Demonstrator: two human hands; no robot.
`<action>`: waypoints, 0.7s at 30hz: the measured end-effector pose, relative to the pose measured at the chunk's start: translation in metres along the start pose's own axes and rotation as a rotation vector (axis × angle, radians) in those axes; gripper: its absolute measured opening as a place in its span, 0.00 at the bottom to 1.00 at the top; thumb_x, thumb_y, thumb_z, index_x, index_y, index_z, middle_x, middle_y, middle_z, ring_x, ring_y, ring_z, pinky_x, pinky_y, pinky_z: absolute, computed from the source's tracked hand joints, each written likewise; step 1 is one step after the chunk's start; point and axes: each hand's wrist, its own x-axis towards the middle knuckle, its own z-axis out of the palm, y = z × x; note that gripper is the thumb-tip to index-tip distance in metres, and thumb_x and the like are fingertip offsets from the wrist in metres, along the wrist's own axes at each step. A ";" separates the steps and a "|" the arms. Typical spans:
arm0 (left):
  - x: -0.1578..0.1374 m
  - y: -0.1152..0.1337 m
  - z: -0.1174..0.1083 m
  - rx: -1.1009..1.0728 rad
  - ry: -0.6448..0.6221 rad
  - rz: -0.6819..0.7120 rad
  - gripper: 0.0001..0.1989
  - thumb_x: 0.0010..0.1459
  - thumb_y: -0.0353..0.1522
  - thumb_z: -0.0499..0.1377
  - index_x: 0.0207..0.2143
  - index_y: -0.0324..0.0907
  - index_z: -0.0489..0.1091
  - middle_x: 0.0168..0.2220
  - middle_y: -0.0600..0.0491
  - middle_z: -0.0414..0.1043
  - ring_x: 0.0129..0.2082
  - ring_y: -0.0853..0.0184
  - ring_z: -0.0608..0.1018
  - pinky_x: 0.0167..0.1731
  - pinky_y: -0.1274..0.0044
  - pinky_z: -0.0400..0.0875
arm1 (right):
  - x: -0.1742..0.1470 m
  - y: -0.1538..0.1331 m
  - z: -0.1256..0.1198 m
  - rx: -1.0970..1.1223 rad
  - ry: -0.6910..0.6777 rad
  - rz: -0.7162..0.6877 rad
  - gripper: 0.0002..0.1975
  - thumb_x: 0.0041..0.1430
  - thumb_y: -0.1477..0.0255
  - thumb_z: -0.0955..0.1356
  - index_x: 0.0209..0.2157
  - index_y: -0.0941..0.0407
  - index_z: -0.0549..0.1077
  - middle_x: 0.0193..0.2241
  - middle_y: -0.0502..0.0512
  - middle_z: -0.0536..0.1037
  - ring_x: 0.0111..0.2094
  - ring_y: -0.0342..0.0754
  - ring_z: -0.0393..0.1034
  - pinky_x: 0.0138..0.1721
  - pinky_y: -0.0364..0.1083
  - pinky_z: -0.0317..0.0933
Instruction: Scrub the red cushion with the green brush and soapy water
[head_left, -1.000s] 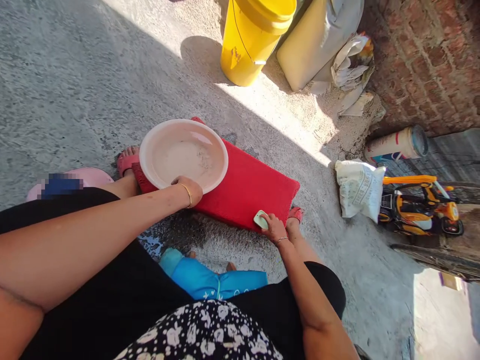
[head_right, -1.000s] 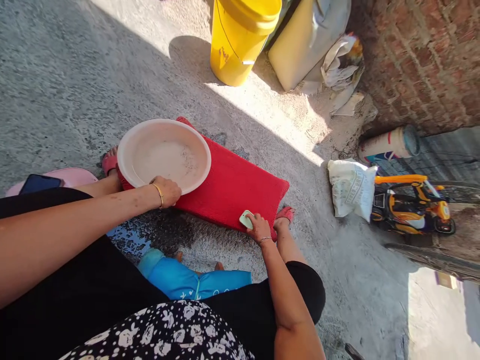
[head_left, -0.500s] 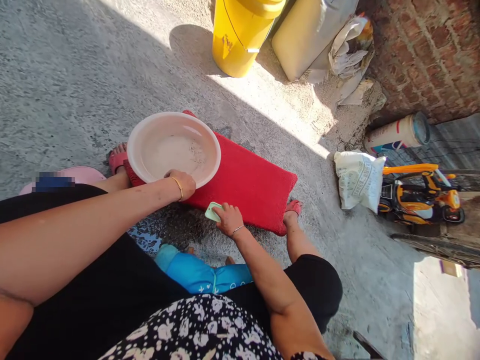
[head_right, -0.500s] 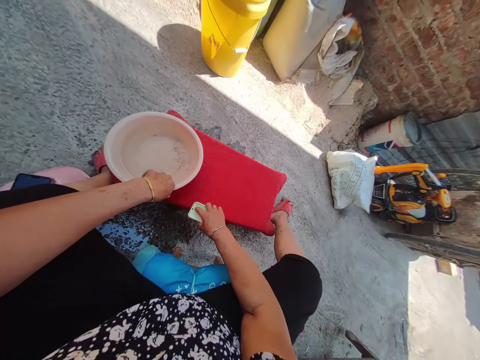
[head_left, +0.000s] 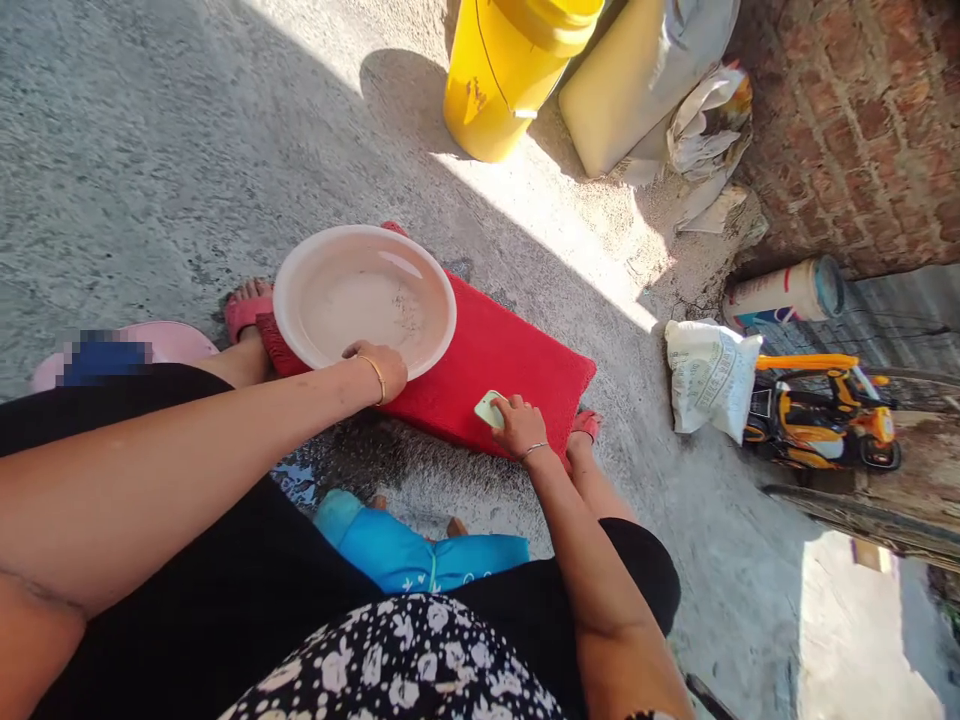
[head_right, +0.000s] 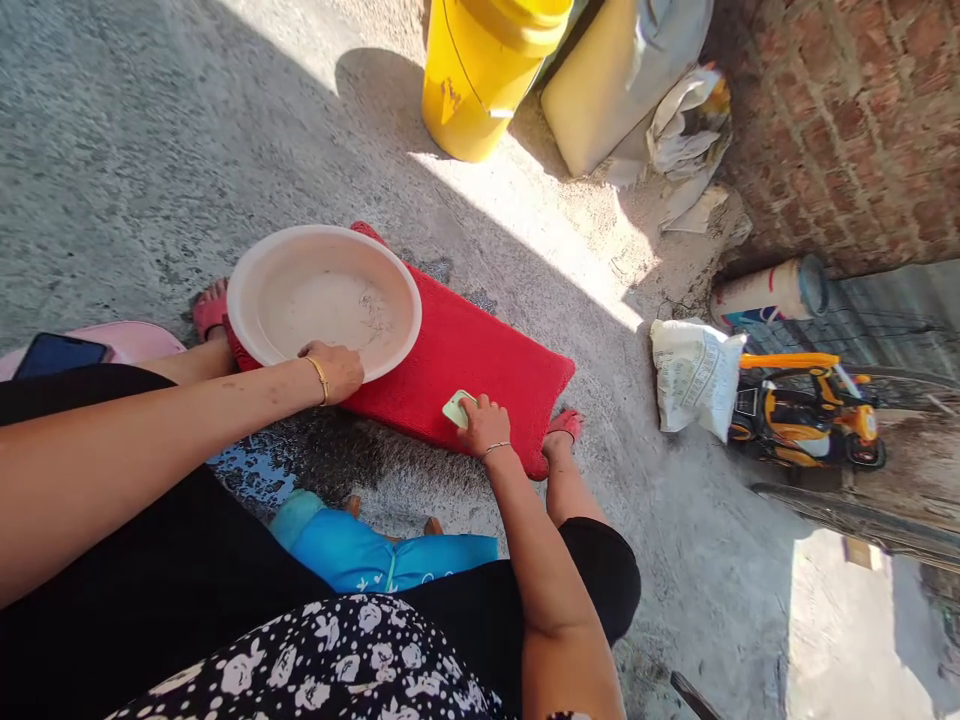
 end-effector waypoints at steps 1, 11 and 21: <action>0.002 -0.001 0.001 0.008 -0.006 -0.002 0.24 0.56 0.18 0.47 0.51 0.33 0.72 0.55 0.35 0.69 0.53 0.47 0.69 0.45 0.49 0.68 | 0.020 -0.023 -0.008 0.027 0.052 -0.064 0.25 0.59 0.60 0.66 0.57 0.46 0.64 0.49 0.58 0.69 0.46 0.53 0.66 0.44 0.49 0.57; 0.006 0.002 0.001 0.046 0.004 0.005 0.25 0.57 0.20 0.45 0.51 0.38 0.74 0.54 0.35 0.69 0.52 0.47 0.71 0.43 0.50 0.69 | 0.015 0.089 0.033 0.059 -0.091 0.102 0.28 0.58 0.66 0.67 0.60 0.47 0.63 0.52 0.59 0.68 0.47 0.52 0.67 0.46 0.48 0.57; 0.003 -0.003 0.000 -0.045 0.020 0.025 0.23 0.54 0.21 0.51 0.49 0.38 0.75 0.52 0.34 0.70 0.52 0.43 0.71 0.43 0.48 0.69 | 0.045 0.042 -0.018 0.051 -0.013 0.107 0.26 0.58 0.62 0.66 0.59 0.45 0.64 0.51 0.59 0.69 0.48 0.54 0.67 0.45 0.50 0.57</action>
